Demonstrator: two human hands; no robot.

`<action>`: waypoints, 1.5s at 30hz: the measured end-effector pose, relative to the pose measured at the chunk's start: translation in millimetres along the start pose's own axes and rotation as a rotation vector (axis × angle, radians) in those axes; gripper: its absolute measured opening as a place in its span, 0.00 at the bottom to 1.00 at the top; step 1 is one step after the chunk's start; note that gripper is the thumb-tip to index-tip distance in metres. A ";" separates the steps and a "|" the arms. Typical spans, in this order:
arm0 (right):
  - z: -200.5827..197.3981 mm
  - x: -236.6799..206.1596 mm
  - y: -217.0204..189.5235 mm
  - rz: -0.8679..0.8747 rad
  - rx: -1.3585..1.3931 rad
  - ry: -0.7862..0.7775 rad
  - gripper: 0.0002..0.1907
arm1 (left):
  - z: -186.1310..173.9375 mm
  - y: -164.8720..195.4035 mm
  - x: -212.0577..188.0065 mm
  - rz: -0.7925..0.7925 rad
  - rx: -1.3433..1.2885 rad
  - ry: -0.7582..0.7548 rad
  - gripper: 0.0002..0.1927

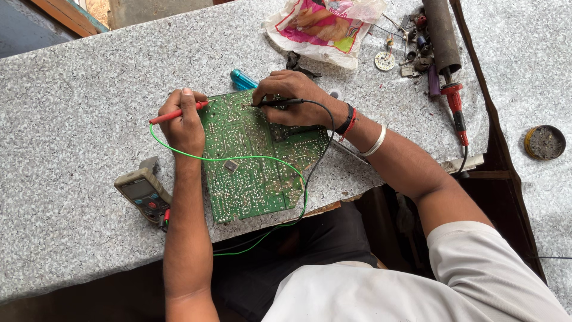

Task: The person holds a green circuit board on a workbench and probes its components with the red and black leads of a multimeter, moving the probe tips across different points on the board while watching the meter. They reposition the board and continue probing various solder points throughout the clip.

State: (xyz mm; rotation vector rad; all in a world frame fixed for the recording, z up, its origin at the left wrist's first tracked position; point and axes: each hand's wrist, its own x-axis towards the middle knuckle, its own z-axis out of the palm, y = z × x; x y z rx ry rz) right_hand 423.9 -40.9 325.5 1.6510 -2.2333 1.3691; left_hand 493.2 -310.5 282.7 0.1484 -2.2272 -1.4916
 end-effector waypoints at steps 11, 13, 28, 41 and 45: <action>-0.4 0.6 -3.4 0.000 0.034 0.009 0.11 | -3.5 -2.5 -1.0 0.020 0.008 0.008 0.20; 0.5 0.5 -5.0 -0.012 0.048 0.016 0.11 | -8.4 -8.5 -2.3 0.041 0.041 -0.014 0.20; 4.5 4.1 -23.7 -0.074 0.138 0.126 0.09 | -47.5 -2.3 -5.8 0.045 -0.035 -0.092 0.20; 10.4 7.4 -22.8 -0.087 0.112 0.100 0.10 | -43.9 9.1 -7.0 0.054 0.018 -0.073 0.20; 9.2 10.6 -27.9 -0.059 0.086 0.080 0.10 | -43.5 9.6 -6.1 0.035 -0.008 -0.052 0.21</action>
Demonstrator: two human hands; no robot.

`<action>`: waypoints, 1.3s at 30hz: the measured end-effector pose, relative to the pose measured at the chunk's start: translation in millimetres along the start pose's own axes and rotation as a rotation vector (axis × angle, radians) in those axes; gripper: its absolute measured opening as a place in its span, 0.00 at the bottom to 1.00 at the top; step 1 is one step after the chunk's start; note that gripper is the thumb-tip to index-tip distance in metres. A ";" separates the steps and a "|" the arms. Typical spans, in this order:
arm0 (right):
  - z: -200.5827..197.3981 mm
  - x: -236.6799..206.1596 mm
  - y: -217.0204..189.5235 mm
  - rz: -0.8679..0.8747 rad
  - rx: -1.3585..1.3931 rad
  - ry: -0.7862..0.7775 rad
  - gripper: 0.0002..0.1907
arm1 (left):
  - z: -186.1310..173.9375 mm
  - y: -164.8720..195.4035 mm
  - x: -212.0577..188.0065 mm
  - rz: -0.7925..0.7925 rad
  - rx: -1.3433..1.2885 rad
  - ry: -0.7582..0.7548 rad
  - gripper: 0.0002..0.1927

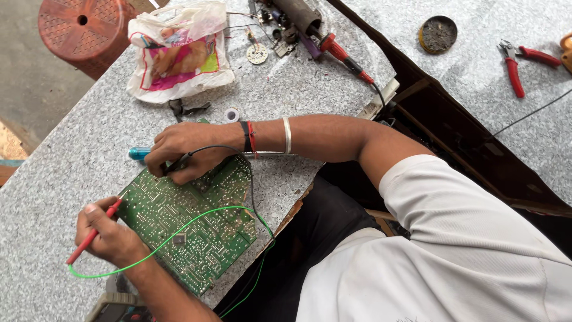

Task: The person holds a green circuit board on a workbench and probes its components with the red and black leads of a multimeter, moving the probe tips across different points on the board while watching the meter. They reposition the board and continue probing various solder points throughout the clip.

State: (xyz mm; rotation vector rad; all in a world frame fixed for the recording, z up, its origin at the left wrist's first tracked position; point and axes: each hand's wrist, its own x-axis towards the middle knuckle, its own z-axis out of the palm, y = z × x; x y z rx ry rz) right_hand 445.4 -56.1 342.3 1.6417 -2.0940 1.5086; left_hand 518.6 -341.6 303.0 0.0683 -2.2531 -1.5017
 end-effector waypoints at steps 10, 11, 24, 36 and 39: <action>0.2 5.3 -3.4 0.034 -0.055 -0.026 0.10 | 0.7 2.3 3.1 0.009 0.003 0.033 0.20; 0.0 6.4 -4.5 0.057 -0.055 -0.045 0.10 | 1.4 1.5 3.8 0.037 -0.008 0.029 0.21; -1.5 22.7 -24.2 0.061 -0.037 -0.089 0.11 | -0.9 18.0 1.9 -0.026 -0.012 0.049 0.29; -0.6 29.4 -31.5 0.016 -0.093 -0.108 0.11 | -5.0 25.5 0.8 -0.036 -0.004 0.085 0.28; 0.8 32.0 -30.8 0.012 -0.103 -0.110 0.11 | -6.9 28.3 2.2 -0.041 -0.010 0.091 0.28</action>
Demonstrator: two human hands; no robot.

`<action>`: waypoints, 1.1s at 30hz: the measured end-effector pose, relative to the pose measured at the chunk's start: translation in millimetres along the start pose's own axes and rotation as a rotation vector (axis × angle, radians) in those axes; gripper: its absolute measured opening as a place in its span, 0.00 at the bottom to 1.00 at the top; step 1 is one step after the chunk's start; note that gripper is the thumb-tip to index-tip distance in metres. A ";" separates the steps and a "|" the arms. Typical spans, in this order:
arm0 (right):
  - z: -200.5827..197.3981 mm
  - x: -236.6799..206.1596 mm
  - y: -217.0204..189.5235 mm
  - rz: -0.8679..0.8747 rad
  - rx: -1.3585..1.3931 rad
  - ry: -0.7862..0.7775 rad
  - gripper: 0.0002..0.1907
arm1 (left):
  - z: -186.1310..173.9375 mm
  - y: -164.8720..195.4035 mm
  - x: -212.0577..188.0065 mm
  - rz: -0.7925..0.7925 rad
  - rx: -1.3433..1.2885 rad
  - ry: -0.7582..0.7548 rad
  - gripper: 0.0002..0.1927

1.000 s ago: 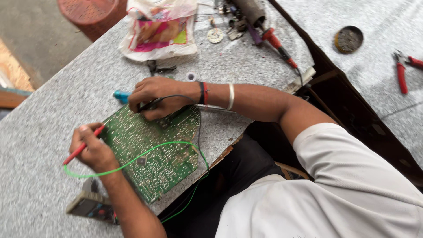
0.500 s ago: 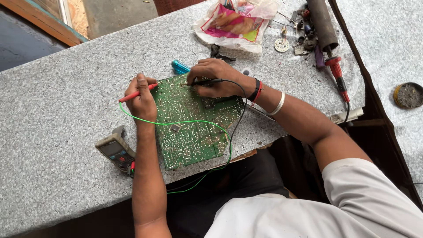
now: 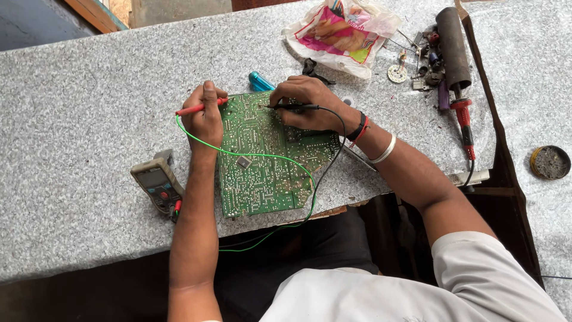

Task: The person holds a green circuit board on a workbench and probes its components with the red and black leads of a multimeter, moving the probe tips across different points on the board while watching the meter. They reposition the board and continue probing various solder points throughout the clip.

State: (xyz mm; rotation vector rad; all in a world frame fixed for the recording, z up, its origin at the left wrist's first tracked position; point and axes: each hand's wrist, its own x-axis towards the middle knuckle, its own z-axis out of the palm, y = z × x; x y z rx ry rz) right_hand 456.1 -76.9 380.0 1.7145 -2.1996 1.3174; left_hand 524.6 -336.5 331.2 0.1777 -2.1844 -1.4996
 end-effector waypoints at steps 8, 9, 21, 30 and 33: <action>2.1 5.5 1.6 0.044 0.007 0.006 0.11 | -2.1 2.0 4.8 -0.012 -0.006 0.000 0.28; 1.8 5.9 1.7 0.046 0.006 0.005 0.11 | -2.1 1.6 5.6 -0.013 -0.002 0.000 0.28; -1.4 9.8 -2.1 0.056 0.004 0.006 0.11 | -3.6 3.4 9.0 0.002 -0.026 -0.009 0.27; -0.2 8.6 -0.3 0.052 -0.011 0.001 0.11 | -4.7 2.5 8.5 -0.003 0.005 -0.007 0.27; -0.4 7.4 -0.6 0.058 -0.010 0.001 0.10 | -5.3 4.3 7.1 -0.004 0.015 -0.012 0.27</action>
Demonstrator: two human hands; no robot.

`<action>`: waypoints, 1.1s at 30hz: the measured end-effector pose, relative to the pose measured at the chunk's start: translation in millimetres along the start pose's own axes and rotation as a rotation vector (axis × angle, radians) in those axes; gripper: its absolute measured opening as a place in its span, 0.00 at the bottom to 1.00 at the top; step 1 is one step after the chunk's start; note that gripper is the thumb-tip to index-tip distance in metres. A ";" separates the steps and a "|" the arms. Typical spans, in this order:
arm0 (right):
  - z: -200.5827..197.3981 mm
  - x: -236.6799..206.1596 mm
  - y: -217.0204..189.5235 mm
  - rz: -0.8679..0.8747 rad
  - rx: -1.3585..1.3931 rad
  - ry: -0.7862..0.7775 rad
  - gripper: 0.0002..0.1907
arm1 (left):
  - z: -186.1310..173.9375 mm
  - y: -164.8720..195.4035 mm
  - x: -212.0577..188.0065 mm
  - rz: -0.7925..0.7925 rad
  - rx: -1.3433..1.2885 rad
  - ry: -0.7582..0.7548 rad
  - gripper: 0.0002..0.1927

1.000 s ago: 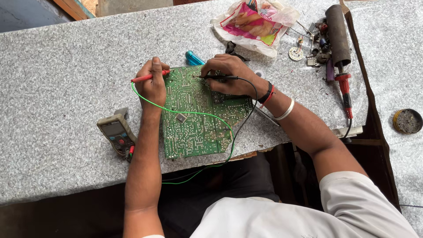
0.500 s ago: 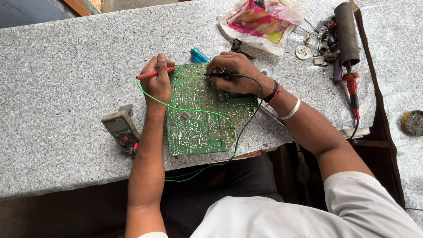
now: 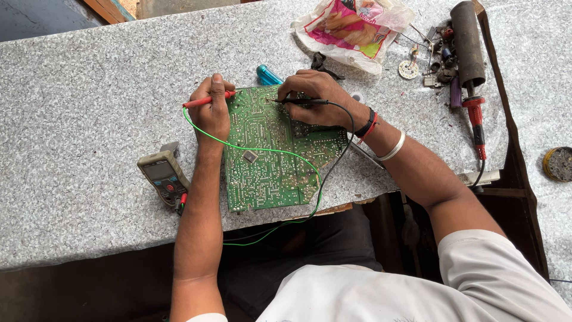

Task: The person holds a green circuit board on a workbench and probes its components with the red and black leads of a multimeter, moving the probe tips across different points on the board while watching the meter. They reposition the board and continue probing various solder points throughout the clip.

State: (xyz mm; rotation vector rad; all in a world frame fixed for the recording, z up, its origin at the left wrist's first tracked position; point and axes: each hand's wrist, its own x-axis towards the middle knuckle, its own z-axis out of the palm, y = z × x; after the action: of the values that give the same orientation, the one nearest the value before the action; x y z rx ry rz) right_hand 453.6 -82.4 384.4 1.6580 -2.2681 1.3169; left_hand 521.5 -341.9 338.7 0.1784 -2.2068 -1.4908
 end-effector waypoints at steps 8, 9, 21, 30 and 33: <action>-1.0 -1.5 -0.3 0.008 -0.009 0.008 0.10 | 1.7 2.4 0.2 0.004 0.003 0.000 0.27; -1.0 -1.3 -0.3 0.009 -0.010 0.008 0.10 | 1.5 2.5 0.4 0.004 0.001 0.001 0.27; -1.0 -1.5 -2.1 -0.006 -0.014 0.007 0.10 | 1.0 4.0 -1.1 0.018 -0.012 0.001 0.27; -0.7 -2.4 -1.0 -0.019 -0.016 0.007 0.11 | 1.4 4.2 -1.0 0.001 0.005 0.003 0.26; -1.8 -1.7 -0.3 -0.001 -0.022 0.001 0.11 | 1.9 3.8 -0.2 0.002 0.011 0.004 0.26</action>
State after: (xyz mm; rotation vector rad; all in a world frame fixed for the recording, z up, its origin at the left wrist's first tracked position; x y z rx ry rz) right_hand 453.9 -79.9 384.9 1.6506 -2.2728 1.2879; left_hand 521.4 -338.7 341.6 0.1822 -2.2119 -1.4756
